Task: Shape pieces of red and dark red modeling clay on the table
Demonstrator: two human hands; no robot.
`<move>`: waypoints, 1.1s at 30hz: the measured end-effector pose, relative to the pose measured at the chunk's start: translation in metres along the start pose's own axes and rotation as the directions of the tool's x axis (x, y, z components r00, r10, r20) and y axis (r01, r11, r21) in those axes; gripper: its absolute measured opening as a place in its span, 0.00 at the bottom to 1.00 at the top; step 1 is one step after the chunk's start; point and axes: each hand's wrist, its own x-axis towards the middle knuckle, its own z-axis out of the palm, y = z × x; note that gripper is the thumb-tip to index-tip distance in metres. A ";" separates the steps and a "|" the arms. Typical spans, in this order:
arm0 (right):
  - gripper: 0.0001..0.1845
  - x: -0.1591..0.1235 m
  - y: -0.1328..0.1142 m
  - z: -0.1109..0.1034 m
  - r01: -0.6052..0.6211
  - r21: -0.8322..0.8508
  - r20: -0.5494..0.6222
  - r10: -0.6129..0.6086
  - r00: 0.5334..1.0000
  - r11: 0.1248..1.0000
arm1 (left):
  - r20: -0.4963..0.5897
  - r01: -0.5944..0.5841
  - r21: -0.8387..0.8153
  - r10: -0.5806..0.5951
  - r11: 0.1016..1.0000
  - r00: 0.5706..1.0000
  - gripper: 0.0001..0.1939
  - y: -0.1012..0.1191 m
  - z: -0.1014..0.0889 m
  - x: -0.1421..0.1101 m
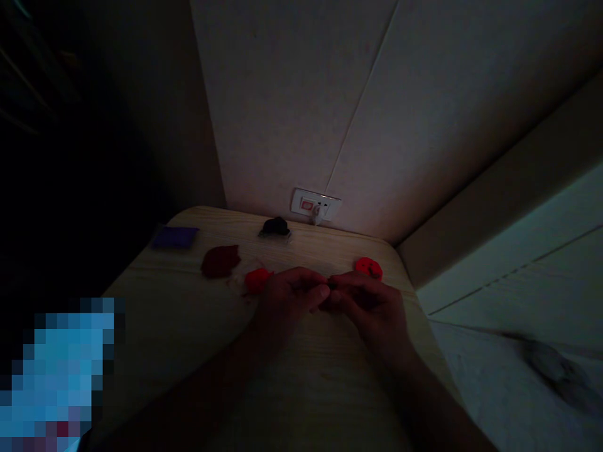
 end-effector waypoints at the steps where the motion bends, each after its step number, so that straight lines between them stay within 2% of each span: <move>1: 0.10 0.001 0.000 0.000 -0.006 0.019 0.012 0.006 1.000 1.000 | 0.009 0.006 -0.021 -0.006 1.000 1.000 0.12 0.000 0.000 0.000; 4: 0.09 0.002 0.003 -0.002 -0.045 0.105 0.052 0.039 0.998 0.994 | 0.067 0.026 -0.108 -0.018 0.994 0.998 0.14 0.001 0.001 -0.001; 9: 0.08 0.002 0.005 -0.005 -0.188 0.281 0.087 0.170 0.982 0.941 | 0.138 0.105 -0.271 -0.069 0.957 0.988 0.18 0.003 0.002 -0.001; 12: 0.10 0.002 0.002 -0.003 -0.243 0.345 0.106 0.220 0.970 0.906 | 0.144 0.111 -0.235 -0.078 0.966 0.986 0.19 0.002 0.003 0.000; 17: 0.11 0.000 0.001 0.003 -0.276 0.377 0.171 0.227 0.959 0.884 | 0.173 0.084 -0.152 -0.057 0.985 0.983 0.21 -0.005 0.001 0.003; 23: 0.12 -0.001 0.000 0.006 -0.323 0.418 0.204 0.259 0.944 0.849 | 0.193 0.085 -0.164 -0.053 0.983 0.980 0.21 -0.010 -0.003 0.003; 33: 0.12 -0.002 -0.002 0.009 -0.333 0.440 0.209 0.266 0.941 0.834 | 0.208 0.086 -0.162 -0.051 0.983 0.977 0.21 -0.012 -0.004 0.004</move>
